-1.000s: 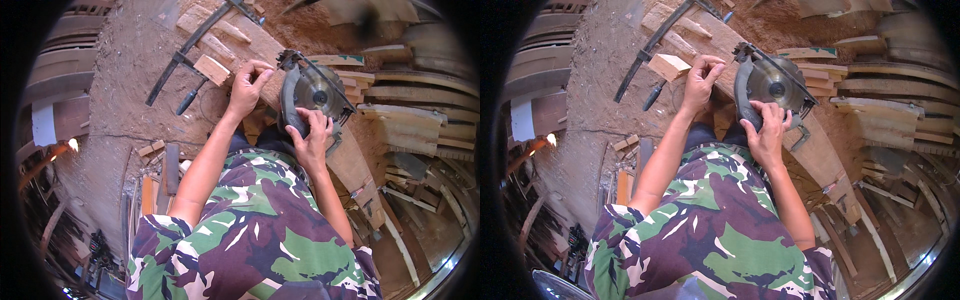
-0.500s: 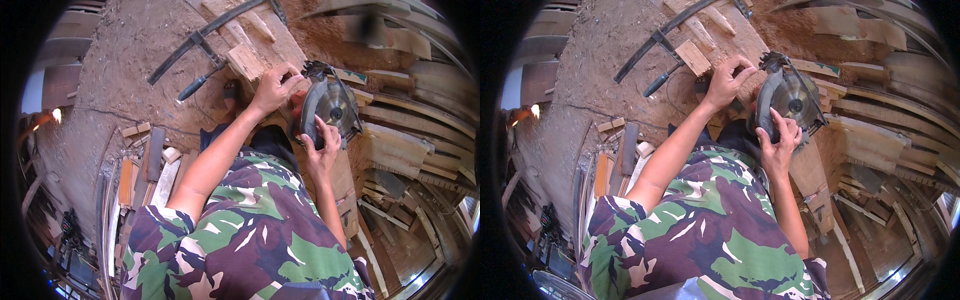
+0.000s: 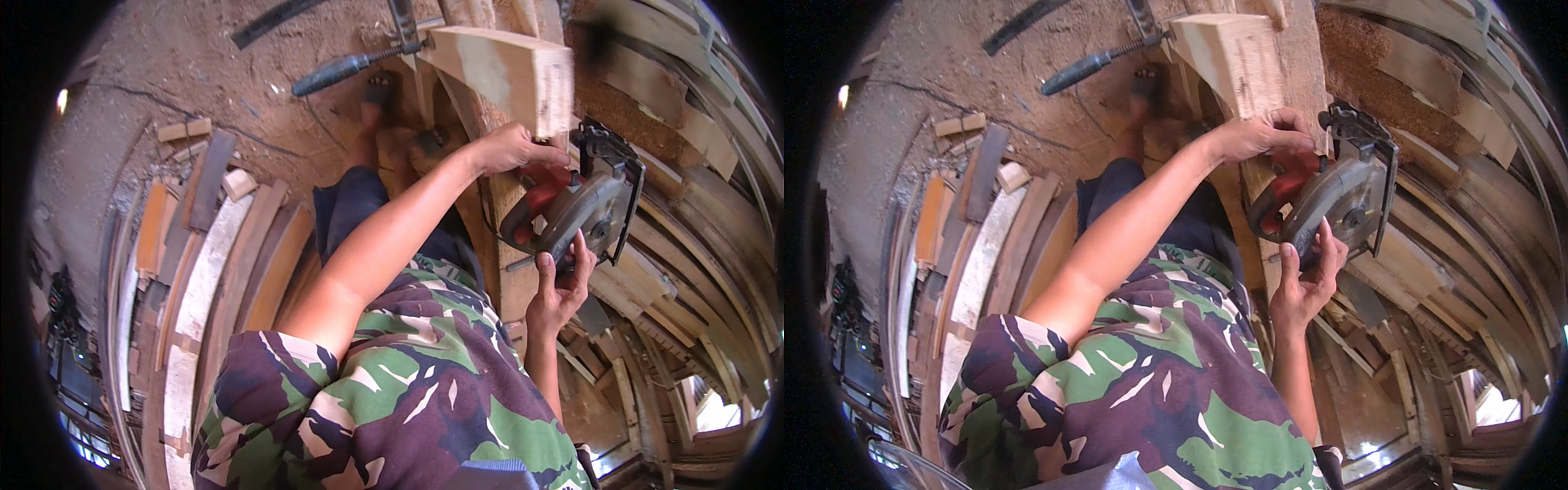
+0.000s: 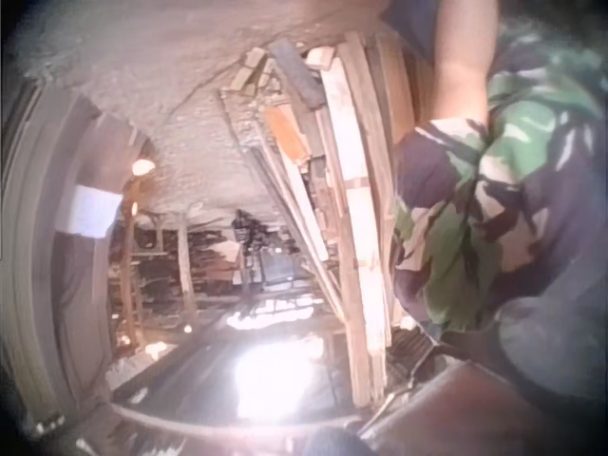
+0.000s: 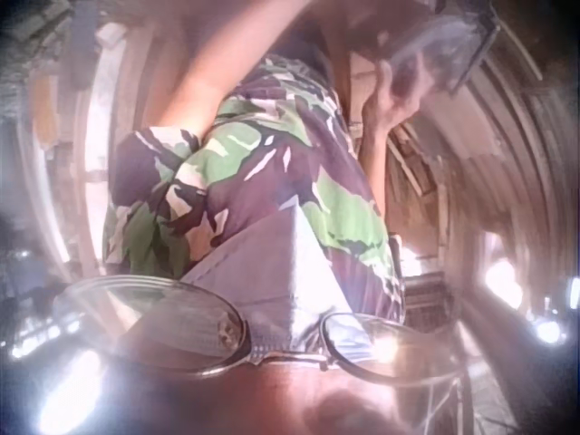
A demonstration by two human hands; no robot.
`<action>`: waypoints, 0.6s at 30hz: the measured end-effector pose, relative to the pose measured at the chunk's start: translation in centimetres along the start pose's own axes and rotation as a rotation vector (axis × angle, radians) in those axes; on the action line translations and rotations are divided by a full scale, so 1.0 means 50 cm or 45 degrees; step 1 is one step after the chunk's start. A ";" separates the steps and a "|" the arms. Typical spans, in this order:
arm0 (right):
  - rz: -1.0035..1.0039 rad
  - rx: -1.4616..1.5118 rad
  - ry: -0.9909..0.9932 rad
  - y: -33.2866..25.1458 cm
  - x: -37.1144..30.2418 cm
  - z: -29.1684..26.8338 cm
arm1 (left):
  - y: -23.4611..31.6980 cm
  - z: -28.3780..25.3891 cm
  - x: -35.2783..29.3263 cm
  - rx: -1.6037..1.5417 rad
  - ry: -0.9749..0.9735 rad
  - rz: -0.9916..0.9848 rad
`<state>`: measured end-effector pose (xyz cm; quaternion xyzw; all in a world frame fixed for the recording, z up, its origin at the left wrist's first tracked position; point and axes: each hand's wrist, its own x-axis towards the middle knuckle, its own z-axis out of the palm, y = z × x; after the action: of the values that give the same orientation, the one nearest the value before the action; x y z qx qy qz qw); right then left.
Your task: The person saws through a piece of wood using a circular saw, while it is secured to a workbench with a clamp.
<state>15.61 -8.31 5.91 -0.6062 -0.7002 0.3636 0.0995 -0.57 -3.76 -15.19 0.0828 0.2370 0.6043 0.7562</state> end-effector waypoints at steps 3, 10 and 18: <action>-0.015 0.012 0.002 0.012 -0.001 0.002 | -0.024 -0.009 0.031 0.059 0.088 -0.057; 0.006 0.027 0.010 0.005 -0.001 0.005 | -0.023 0.011 0.050 0.094 0.075 0.117; 0.004 0.000 0.015 -0.001 0.000 0.008 | 0.003 0.003 0.055 0.081 0.018 -0.118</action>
<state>15.36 -8.46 5.66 -0.6096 -0.6987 0.3601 0.1030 -0.17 -1.06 -15.71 0.0916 0.2649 0.5614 0.7786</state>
